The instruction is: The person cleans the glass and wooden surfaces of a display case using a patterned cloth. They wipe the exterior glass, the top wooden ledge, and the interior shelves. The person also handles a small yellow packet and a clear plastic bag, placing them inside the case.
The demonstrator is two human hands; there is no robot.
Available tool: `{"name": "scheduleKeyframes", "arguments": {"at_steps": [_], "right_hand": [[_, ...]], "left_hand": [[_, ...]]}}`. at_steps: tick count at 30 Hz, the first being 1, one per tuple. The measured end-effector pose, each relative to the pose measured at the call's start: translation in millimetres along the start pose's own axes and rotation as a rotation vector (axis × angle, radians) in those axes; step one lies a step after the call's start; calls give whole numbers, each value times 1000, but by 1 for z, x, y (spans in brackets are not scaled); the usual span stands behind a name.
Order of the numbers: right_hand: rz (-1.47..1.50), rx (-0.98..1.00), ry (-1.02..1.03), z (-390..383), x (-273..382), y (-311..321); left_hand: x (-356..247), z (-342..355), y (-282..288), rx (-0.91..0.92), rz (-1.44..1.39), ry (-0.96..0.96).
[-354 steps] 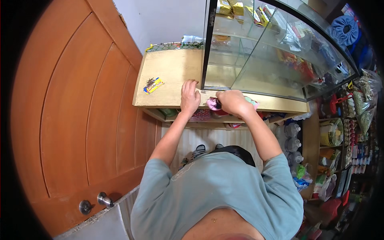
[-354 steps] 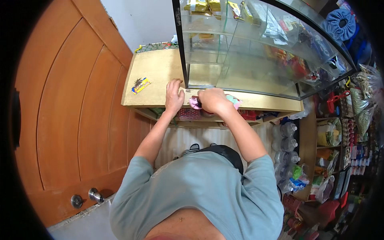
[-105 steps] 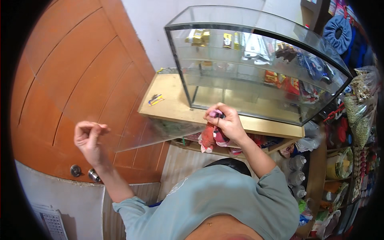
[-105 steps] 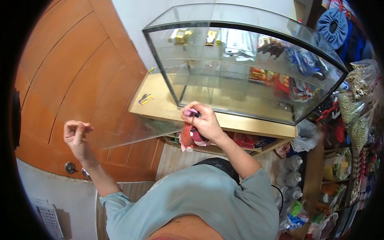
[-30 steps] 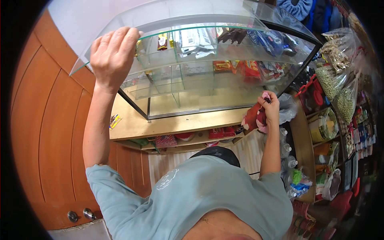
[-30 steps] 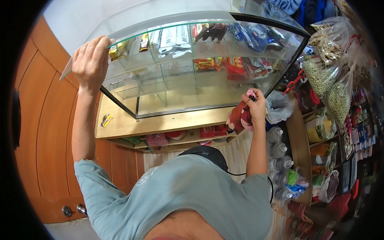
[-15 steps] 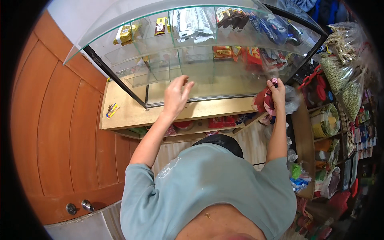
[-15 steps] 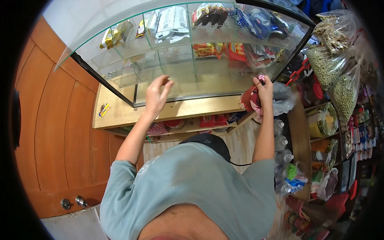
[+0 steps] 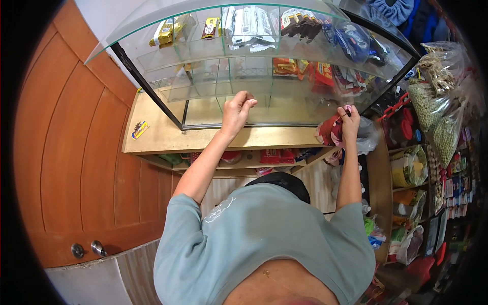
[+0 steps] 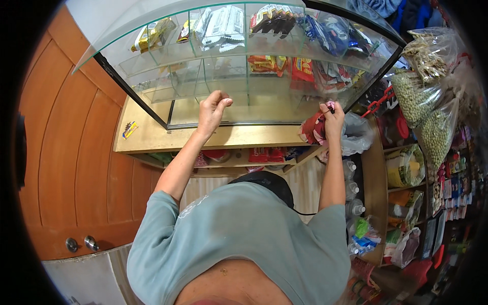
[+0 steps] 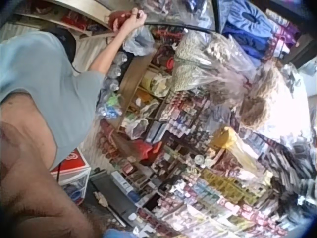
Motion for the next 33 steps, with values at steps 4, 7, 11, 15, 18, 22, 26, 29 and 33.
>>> {"name": "scheduleKeyframes", "arguments": {"at_steps": [4,7,11,15,18,22,26,29,33], "right_hand": [[-8,10,9,2,-2,3],[-55,23,29,-3,1,5],[-91,15,-1,-11,10,9],[-193,13,21,-15,20,12],[-187,19,-4,-23,15,20],[-72,20,-37,-40,5,21],[21,18,-107,-61,7,17],[1,15,-164,-87,5,17],[-44,20,-233,-125,11,5]], "left_hand": [[-1,5,0,21,11,-17],[0,-1,1,62,-2,8],[-6,-8,3,122,-22,75],[0,-13,6,170,-70,107],[5,-17,2,192,-203,96],[-2,-29,-20,185,-724,216],[-9,-47,-15,122,-698,286],[-8,-73,-5,120,-637,330],[-21,-104,25,66,-634,327]]}}
Point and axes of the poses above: each hand's wrist, its own z-axis towards the middle knuckle, its own y-axis out of the back of the hand, x = y × z, the point moved 4 cm from there along z, towards the middle knuckle, and after that the axes turned 2 degrees about z, right-handed, at the moved point
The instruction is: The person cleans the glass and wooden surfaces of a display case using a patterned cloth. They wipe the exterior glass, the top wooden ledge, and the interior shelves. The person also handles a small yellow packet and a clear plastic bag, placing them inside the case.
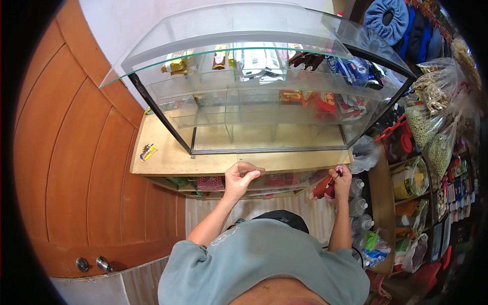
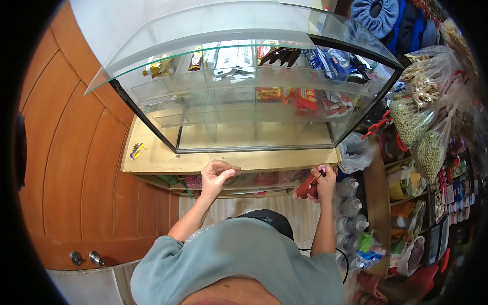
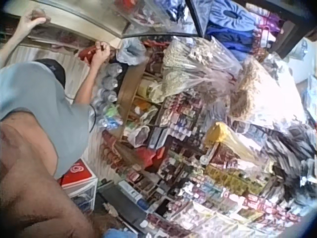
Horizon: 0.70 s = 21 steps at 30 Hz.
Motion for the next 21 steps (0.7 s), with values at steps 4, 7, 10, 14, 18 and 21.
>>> {"name": "scheduleKeyframes", "arguments": {"at_steps": [4,7,10,14,18,21], "right_hand": [[62,28,18,-32,27,-40],[141,106,39,-54,63,-84],[170,228,138,-69,86,-132],[183,428,202,-90,144,-207],[157,722,352,-101,206,-277],[-20,843,521,-108,259,-310]], "left_hand": [[-49,-29,34,-91,107,-76],[-97,-50,72,-198,228,-156],[-152,-75,112,-276,219,-290],[-236,-110,160,-459,340,-354],[-313,-145,206,-634,436,-426],[-371,-166,221,-714,620,-454]]}}
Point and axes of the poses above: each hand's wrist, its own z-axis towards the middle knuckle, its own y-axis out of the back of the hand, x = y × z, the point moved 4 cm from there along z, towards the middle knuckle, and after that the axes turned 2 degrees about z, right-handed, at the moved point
